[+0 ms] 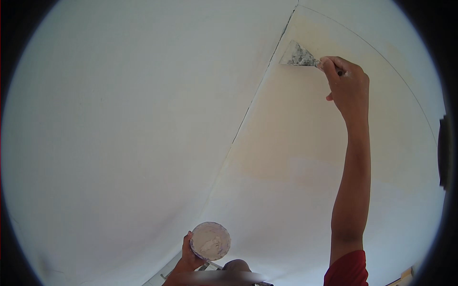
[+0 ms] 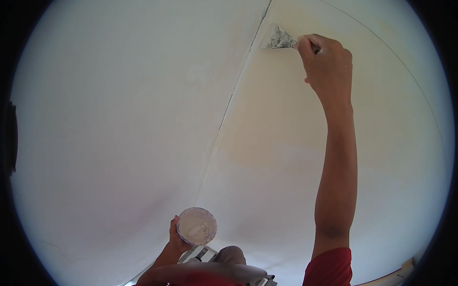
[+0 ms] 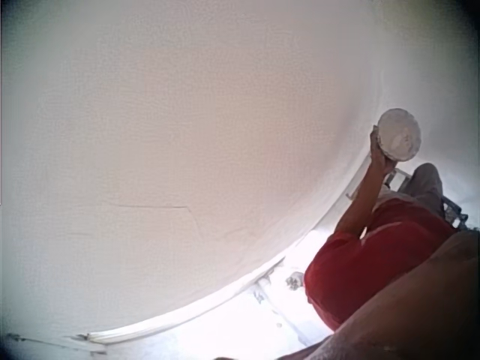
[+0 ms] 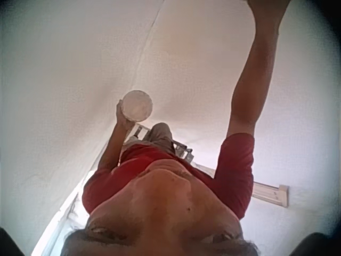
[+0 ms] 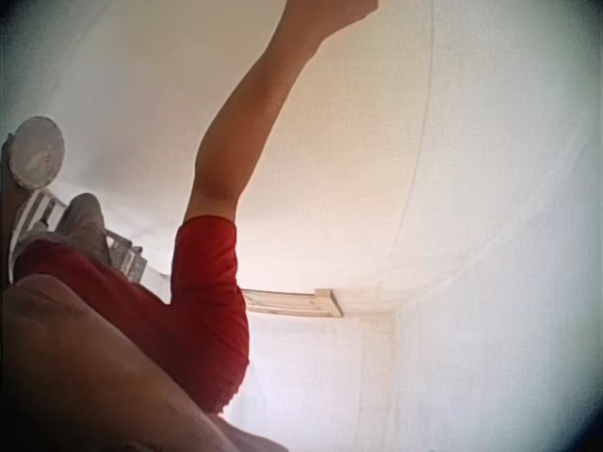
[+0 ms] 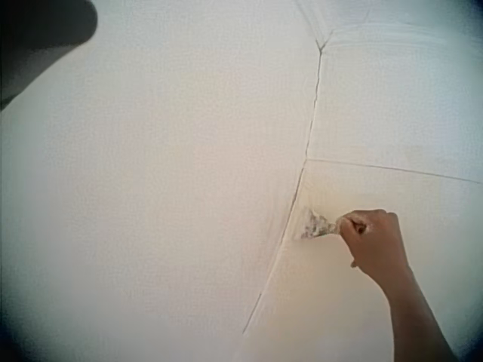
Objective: The person patches cracks in a wall and ceiling with putty from a container, applying it with a putty knife.
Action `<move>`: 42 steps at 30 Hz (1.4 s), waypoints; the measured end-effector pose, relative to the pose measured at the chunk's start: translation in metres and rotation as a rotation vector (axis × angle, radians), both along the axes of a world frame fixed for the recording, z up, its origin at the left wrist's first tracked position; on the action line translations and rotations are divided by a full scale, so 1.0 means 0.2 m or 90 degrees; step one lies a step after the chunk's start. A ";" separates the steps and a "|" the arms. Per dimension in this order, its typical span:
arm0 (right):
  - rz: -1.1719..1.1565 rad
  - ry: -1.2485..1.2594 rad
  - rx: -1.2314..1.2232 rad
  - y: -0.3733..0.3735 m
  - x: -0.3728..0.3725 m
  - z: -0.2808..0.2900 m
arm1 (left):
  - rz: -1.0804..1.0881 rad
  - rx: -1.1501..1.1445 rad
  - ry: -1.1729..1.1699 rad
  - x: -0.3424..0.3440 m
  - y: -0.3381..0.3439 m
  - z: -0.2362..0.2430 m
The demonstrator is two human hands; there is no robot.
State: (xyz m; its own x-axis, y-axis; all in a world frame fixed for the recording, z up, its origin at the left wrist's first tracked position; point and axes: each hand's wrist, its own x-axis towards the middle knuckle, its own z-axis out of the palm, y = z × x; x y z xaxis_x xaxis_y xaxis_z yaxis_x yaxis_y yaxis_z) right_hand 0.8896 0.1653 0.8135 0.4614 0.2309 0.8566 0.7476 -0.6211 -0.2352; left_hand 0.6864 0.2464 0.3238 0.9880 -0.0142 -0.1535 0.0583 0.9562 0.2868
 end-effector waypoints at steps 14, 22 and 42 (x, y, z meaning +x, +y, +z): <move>-0.051 -0.187 -0.052 0.02 0.07 0.02 | 0.007 0.028 -0.007 0.01 0.02 0.02; 0.010 -0.145 -0.036 0.03 0.15 0.00 | 0.009 0.042 0.003 0.00 0.00 0.08; 0.084 -0.048 -0.033 0.09 0.10 -0.21 | 0.022 0.035 0.015 0.00 -0.01 0.07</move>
State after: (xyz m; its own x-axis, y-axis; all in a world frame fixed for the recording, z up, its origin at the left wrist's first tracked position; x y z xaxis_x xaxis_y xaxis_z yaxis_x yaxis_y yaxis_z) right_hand 0.9105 0.1827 0.7718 0.3581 0.3303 0.8733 0.8383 -0.5255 -0.1450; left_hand 0.6861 0.2437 0.3378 0.9838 0.0296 -0.1770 0.0326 0.9404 0.3384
